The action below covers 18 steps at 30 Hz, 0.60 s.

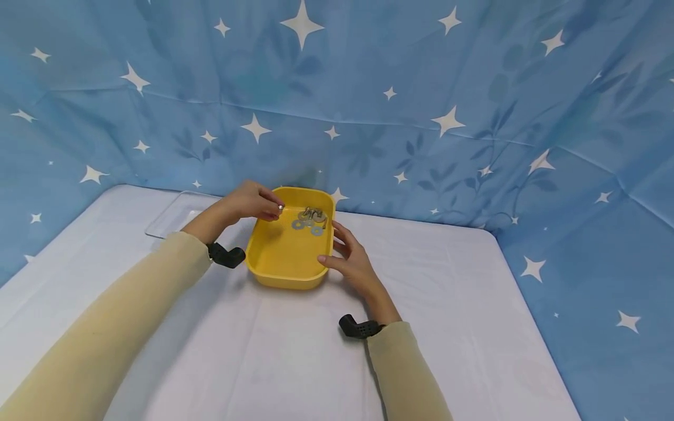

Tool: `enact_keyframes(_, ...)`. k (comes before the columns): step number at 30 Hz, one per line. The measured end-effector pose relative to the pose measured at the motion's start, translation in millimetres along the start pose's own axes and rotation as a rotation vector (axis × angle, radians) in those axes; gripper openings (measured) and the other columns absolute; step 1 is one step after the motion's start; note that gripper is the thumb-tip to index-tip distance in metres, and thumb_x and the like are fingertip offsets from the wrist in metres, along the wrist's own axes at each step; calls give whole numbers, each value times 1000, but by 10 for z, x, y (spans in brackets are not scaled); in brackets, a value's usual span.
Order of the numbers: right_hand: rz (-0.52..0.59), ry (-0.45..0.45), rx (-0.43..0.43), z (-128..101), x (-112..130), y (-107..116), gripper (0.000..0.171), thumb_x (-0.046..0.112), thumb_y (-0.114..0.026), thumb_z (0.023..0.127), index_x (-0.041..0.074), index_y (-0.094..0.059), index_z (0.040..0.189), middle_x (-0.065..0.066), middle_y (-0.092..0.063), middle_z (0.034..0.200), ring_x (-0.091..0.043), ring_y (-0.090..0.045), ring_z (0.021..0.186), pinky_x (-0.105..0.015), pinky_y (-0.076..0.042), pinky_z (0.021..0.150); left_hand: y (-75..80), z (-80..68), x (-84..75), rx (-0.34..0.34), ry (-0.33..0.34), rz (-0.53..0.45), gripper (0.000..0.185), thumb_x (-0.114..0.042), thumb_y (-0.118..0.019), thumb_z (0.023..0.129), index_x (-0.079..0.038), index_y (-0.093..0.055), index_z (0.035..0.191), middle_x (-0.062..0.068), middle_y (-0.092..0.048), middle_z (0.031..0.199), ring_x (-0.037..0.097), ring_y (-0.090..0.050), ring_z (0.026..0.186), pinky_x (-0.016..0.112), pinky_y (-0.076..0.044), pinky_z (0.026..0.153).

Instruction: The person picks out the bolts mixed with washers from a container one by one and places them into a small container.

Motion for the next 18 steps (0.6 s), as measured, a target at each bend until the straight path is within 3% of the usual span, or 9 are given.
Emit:
enact_keyframes(4,0,-1,-4,11,-4,11,84,17,-76,90,33,-31,159,-6,-31,166,-34,-39,149,-53,-32,124,209,-64,43,-6,3,47,31,-10,-67,96,3,-69,124,16,-73,113,23,-74,93,34,-62,90)
enact_keyframes(8,-3,-7,-8,26,-21,22,84,18,-76,90,34,-31,159,-6,-31,166,-34,-39,149,-53,-32,124,414,-99,139,-26,13,77,31,-12,-67,96,1,-70,125,16,-73,113,15,-73,82,30,-63,85)
enact_keyframes(11,-2,-3,-6,42,-25,20,83,17,-76,90,34,-31,158,-8,-31,166,-35,-39,149,-53,-32,124,552,-118,232,-44,30,79,31,-13,-67,97,0,-70,124,19,-72,119,10,-71,78,31,-63,87)
enact_keyframes(18,7,-2,2,67,-18,4,83,15,-74,91,33,-30,159,-8,-30,166,-35,-38,149,-53,-32,124,876,-197,406,-123,68,102,32,-17,-68,97,-1,-70,125,17,-70,121,14,-73,89,39,-61,95)
Point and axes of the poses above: each hand's wrist, its own z-axis towards the middle knuckle, its own y-axis out of the back of the hand, x = y × z, the point moved 8 cm from there along z, towards the middle knuckle
